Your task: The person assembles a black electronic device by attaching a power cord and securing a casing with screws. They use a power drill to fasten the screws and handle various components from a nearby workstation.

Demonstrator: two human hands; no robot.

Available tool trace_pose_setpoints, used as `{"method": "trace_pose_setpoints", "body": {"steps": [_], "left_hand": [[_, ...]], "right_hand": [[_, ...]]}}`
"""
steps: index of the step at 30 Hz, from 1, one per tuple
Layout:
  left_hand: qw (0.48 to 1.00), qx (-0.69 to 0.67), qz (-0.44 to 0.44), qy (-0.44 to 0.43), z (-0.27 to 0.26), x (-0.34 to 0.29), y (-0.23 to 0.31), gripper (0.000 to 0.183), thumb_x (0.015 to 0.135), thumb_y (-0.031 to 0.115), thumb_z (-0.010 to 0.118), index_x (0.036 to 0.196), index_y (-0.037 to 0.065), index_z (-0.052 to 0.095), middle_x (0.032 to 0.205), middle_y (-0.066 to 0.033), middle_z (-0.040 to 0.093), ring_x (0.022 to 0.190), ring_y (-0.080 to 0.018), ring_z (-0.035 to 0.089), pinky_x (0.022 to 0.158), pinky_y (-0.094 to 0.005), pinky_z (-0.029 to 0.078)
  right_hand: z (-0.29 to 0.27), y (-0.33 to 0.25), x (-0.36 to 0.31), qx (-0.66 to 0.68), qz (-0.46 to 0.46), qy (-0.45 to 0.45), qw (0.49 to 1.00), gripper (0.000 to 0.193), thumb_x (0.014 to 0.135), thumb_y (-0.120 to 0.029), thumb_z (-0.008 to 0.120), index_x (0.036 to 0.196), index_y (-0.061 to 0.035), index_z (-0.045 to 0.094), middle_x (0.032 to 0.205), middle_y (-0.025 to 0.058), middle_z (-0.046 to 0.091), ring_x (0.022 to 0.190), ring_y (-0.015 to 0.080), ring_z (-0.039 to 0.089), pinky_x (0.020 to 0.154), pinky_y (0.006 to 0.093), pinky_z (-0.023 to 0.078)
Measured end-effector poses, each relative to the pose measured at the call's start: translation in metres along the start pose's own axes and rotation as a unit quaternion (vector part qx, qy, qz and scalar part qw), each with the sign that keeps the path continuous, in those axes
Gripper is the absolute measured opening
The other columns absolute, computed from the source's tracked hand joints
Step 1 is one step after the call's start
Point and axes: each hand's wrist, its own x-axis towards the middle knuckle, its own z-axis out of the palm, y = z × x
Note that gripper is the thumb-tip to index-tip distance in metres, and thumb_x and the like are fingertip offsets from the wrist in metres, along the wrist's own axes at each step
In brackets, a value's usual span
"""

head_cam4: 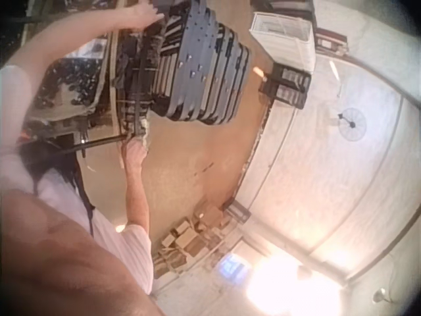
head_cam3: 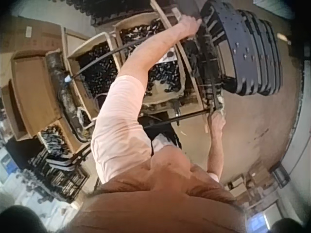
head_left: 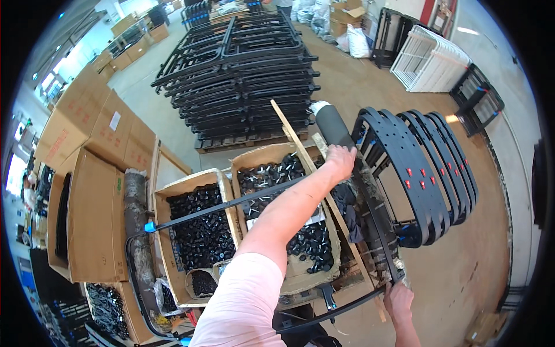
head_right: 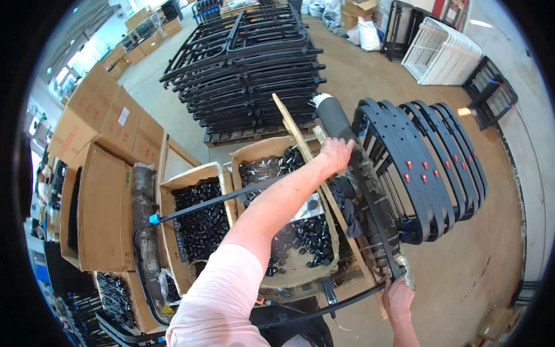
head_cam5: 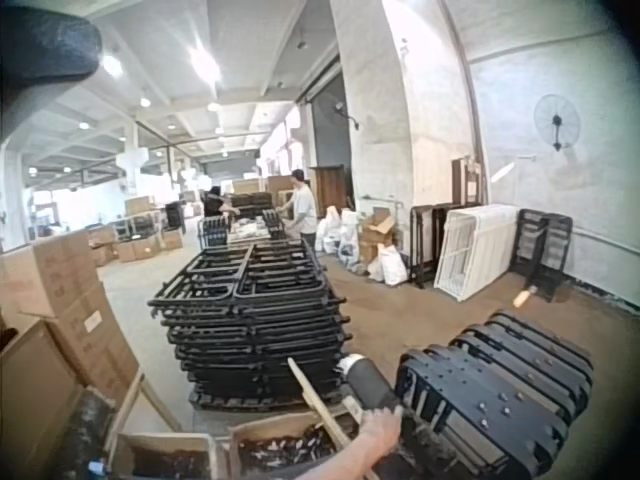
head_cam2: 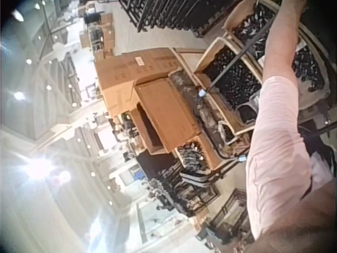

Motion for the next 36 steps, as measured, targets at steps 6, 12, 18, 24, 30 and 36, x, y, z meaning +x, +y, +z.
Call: {"method": "trace_pose_setpoints", "body": {"steps": [6, 12, 18, 24, 30, 36], "left_hand": [[0.987, -0.055, 0.019, -0.147, 0.008, 0.009, -0.014, 0.048, 0.095, 0.037, 0.069, 0.128, 0.003, 0.064, 0.112, -0.0116, 0.076, 0.102, -0.0294, 0.077, 0.083, -0.0455, 0.056], [0.988, -0.108, -0.031, -0.104, -0.015, 0.008, 0.002, 0.020, 0.097, 0.027, 0.068, 0.103, 0.012, 0.079, 0.103, -0.0109, 0.082, 0.096, -0.0269, 0.079, 0.081, -0.0439, 0.057], [0.995, -0.052, 0.065, -0.060, 0.021, 0.008, -0.009, 0.026, 0.101, 0.024, 0.055, 0.105, 0.012, 0.078, 0.105, -0.0115, 0.081, 0.100, -0.0277, 0.077, 0.086, -0.0430, 0.056], [0.991, -0.081, 0.097, -0.038, 0.029, 0.007, -0.023, 0.028, 0.101, 0.032, 0.061, 0.107, 0.008, 0.075, 0.106, -0.0124, 0.079, 0.104, -0.0318, 0.075, 0.092, -0.0461, 0.056], [0.978, -0.191, -0.046, -0.069, 0.020, -0.037, -0.127, 0.030, 0.099, 0.034, 0.066, 0.105, 0.005, 0.071, 0.100, -0.0201, 0.076, 0.097, -0.0406, 0.075, 0.084, -0.0534, 0.060], [0.942, -0.074, -0.198, -0.260, 0.069, -0.111, -0.229, 0.027, 0.095, 0.020, 0.070, 0.118, 0.008, 0.078, 0.132, -0.0178, 0.075, 0.119, -0.0313, 0.075, 0.097, -0.0446, 0.061]], "right_hand": [[0.007, 0.001, 0.003, -0.022, -0.010, -0.004, 1.000, 0.041, 0.103, -0.037, 0.063, 0.095, 0.0035, 0.069, 0.083, 0.0259, 0.074, 0.078, 0.0452, 0.075, 0.070, 0.0533, 0.060], [0.011, 0.007, -0.003, -0.032, -0.004, 0.013, 0.999, 0.041, 0.102, -0.037, 0.064, 0.092, 0.0026, 0.067, 0.081, 0.0249, 0.074, 0.075, 0.0440, 0.075, 0.069, 0.0534, 0.060], [0.017, 0.010, 0.000, -0.039, -0.029, 0.040, 0.998, 0.042, 0.101, -0.038, 0.065, 0.088, 0.0018, 0.067, 0.079, 0.0244, 0.073, 0.074, 0.0443, 0.074, 0.068, 0.0536, 0.059], [0.013, 0.005, 0.005, -0.037, -0.011, 0.035, 0.999, 0.042, 0.101, -0.039, 0.065, 0.086, 0.0010, 0.067, 0.079, 0.0252, 0.073, 0.075, 0.0451, 0.074, 0.069, 0.0548, 0.059], [0.006, -0.001, 0.002, -0.020, 0.018, -0.005, 1.000, 0.041, 0.103, -0.036, 0.064, 0.099, 0.0054, 0.066, 0.079, 0.0254, 0.073, 0.076, 0.0449, 0.074, 0.070, 0.0535, 0.060], [-0.005, -0.008, 0.001, 0.009, 0.068, -0.053, 0.996, 0.043, 0.102, -0.033, 0.066, 0.111, 0.0091, 0.065, 0.089, 0.0274, 0.074, 0.081, 0.0429, 0.075, 0.074, 0.0507, 0.061]]}}
